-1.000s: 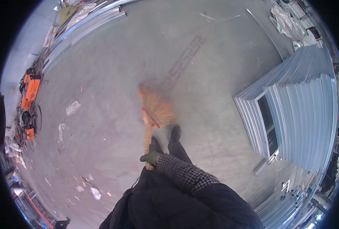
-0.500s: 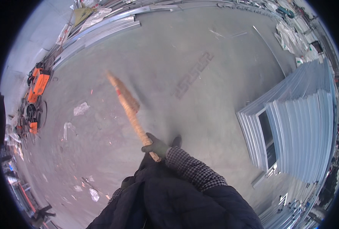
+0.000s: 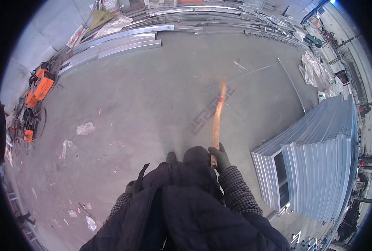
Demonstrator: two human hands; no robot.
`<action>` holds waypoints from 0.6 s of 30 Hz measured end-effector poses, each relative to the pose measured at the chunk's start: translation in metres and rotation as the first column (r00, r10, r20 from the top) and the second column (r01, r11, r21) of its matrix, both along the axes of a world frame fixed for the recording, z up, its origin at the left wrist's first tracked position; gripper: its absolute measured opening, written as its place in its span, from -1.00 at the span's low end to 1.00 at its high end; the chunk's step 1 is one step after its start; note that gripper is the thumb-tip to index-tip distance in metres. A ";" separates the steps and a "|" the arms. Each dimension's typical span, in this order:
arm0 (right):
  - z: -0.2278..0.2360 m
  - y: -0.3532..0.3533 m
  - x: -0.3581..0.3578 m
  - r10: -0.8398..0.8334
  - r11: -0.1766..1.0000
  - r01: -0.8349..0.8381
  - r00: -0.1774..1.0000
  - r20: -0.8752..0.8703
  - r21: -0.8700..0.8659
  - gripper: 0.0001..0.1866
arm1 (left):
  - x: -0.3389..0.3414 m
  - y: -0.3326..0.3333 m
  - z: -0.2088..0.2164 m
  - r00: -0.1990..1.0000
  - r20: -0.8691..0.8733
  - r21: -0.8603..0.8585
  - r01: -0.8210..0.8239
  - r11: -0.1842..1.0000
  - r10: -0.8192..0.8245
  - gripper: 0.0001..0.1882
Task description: The person sweeps a workshop floor using a broom, gathering scattered debris into a pile. The person moves around the area to cover different sections and continues sweeping until the end of the clip.
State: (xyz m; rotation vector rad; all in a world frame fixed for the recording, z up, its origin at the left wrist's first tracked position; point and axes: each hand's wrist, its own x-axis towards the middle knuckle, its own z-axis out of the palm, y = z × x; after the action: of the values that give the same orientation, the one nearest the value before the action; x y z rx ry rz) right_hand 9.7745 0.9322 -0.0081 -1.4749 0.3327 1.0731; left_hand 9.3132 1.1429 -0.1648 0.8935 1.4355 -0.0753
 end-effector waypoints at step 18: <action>-0.012 -0.045 -0.004 -0.271 0.957 0.255 0.956 -0.113 -0.138 -0.41 | 0.026 0.033 0.031 0.943 -0.238 -0.181 0.194 0.964 -0.234 -0.58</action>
State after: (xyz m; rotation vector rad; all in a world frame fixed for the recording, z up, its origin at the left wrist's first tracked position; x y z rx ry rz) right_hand 9.7703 0.8876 -0.0198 -1.4228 0.6800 0.9478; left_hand 9.3395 1.1761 -0.1340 0.9328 1.5424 -0.4767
